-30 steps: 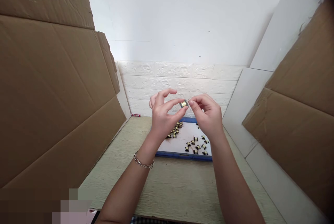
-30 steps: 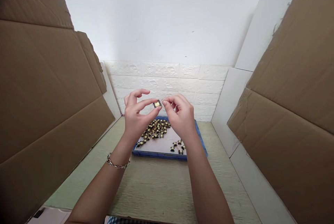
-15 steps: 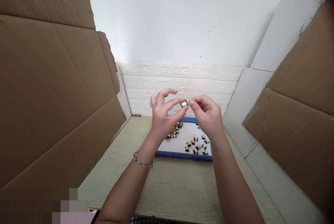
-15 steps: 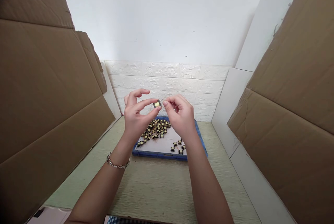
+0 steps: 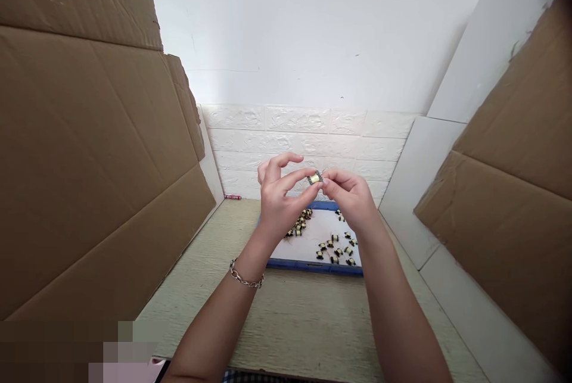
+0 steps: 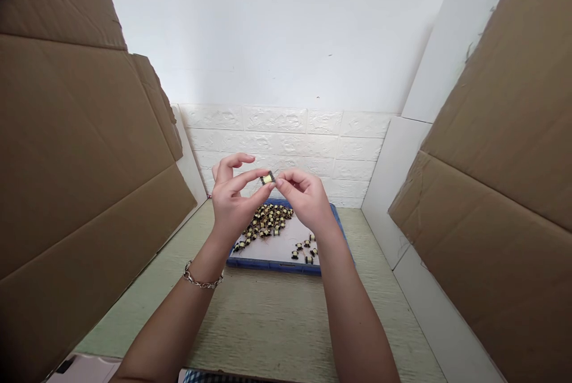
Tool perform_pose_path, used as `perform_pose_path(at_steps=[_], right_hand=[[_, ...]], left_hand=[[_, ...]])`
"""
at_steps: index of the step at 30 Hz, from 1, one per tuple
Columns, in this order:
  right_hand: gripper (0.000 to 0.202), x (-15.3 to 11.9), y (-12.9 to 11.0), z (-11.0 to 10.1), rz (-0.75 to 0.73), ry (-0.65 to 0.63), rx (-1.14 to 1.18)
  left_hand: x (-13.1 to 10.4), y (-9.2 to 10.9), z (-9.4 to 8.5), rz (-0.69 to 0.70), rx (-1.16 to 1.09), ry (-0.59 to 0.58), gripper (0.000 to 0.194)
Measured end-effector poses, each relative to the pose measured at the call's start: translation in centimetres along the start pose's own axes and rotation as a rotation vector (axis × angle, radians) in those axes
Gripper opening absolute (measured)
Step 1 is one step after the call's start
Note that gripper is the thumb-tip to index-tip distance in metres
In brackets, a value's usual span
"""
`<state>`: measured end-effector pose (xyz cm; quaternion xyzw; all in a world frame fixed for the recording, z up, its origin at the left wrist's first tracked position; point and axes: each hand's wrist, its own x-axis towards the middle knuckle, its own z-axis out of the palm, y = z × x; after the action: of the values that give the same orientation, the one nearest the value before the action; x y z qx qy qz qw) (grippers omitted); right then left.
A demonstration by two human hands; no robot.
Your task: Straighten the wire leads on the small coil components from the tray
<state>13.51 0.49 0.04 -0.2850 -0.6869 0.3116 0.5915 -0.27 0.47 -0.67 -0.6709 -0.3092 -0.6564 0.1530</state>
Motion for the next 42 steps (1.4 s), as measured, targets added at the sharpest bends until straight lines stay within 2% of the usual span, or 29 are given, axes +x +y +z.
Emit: perform_pose_path(at_steps=[5, 10, 12, 16, 20, 23, 29, 35, 42], right_hand=[[0.018, 0.2, 0.3, -0.3, 0.021, -0.042, 0.033], [0.016, 0.4, 0.8, -0.9, 0.058, 0.020, -0.119], [0.015, 0.3, 0.7, -0.9, 0.003, 0.090, -0.178], [0.012, -0.2, -0.3, -0.7, -0.214, 0.213, -0.289], [0.016, -0.6, -1.1, -0.3, -0.384, 0.245, -0.465], [0.017, -0.7, -1.3, -0.4, -0.435, 0.247, -0.590], [0.016, -0.6, -1.0, -0.7, -0.453, 0.239, -0.734], [0.011, -0.5, -0.8, -0.9, -0.457, 0.243, -0.754], [0.011, -0.4, -0.8, -0.8, -0.418, 0.194, -0.723]], left_hand=[[0.0, -0.1, 0.0, 0.003, 0.007, -0.006, 0.013], [0.2, -0.4, -0.4, 0.014, 0.026, 0.017, 0.011], [0.3, -0.5, -0.5, 0.030, 0.044, 0.013, 0.012], [0.5, -0.7, -0.7, 0.037, 0.066, -0.030, 0.012], [0.4, -0.7, -0.7, 0.036, 0.070, -0.076, 0.012], [0.4, -0.7, -0.7, 0.041, 0.068, -0.106, 0.013], [0.5, -0.9, -1.0, 0.069, 0.067, -0.157, 0.015], [0.6, -1.2, -0.9, 0.055, 0.060, -0.226, 0.016], [0.6, -1.2, -0.9, -0.009, 0.067, -0.193, 0.017]])
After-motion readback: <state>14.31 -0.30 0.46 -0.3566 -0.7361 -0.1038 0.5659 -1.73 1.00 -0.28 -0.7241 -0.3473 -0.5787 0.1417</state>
